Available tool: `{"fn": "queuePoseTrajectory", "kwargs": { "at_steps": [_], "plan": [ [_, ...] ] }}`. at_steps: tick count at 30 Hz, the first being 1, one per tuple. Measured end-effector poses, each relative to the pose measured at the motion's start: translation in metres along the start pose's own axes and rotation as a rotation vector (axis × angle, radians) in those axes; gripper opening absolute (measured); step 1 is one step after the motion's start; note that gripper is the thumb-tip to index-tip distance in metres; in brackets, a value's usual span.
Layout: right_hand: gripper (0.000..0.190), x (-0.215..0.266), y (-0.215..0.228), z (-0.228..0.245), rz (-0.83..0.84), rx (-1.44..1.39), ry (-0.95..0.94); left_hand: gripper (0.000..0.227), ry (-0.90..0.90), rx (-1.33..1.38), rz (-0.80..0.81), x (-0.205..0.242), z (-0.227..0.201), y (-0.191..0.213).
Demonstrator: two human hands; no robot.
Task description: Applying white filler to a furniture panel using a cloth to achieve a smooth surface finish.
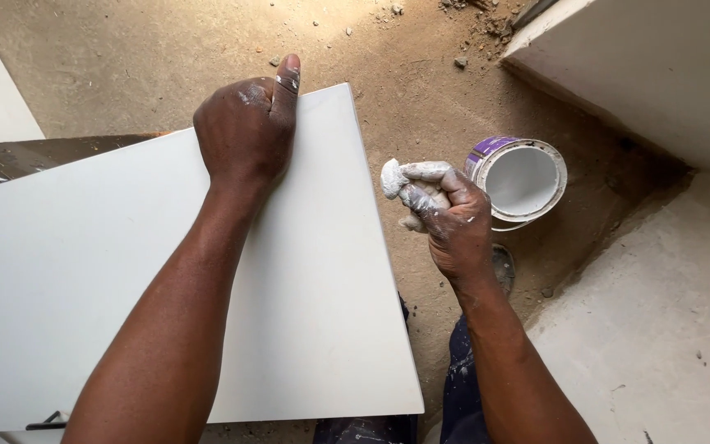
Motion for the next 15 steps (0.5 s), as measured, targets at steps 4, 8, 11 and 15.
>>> {"fn": "queuePoseTrajectory", "kwargs": {
  "at_steps": [4, 8, 11, 15],
  "plan": [
    [0.018, -0.001, -0.01, 0.011, 0.017, 0.091, 0.083, 0.075, -0.06, -0.087, 0.008, -0.003, 0.003, -0.003],
    [0.02, -0.029, -0.025, 0.044, 0.071, 0.227, 0.327, 0.074, -0.026, -0.074, 0.005, -0.003, 0.0, 0.0],
    [0.021, -0.048, -0.028, 0.059, 0.14, 0.274, 0.455, 0.074, -0.028, -0.075, -0.003, -0.002, 0.003, -0.003],
    [0.02, -0.019, -0.003, 0.053, 0.407, 0.147, 0.659, 0.074, -0.008, -0.059, -0.005, -0.002, 0.004, -0.004]
  ]
}}
Point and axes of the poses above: each hand's wrist, its own x-axis away from the middle knuckle, its own y-axis out of the back of the hand, z = x × y, the point moved 1 cm from there along -x, towards the middle knuckle, and after that the axes turned 6 degrees about x, right-handed, at the moved point
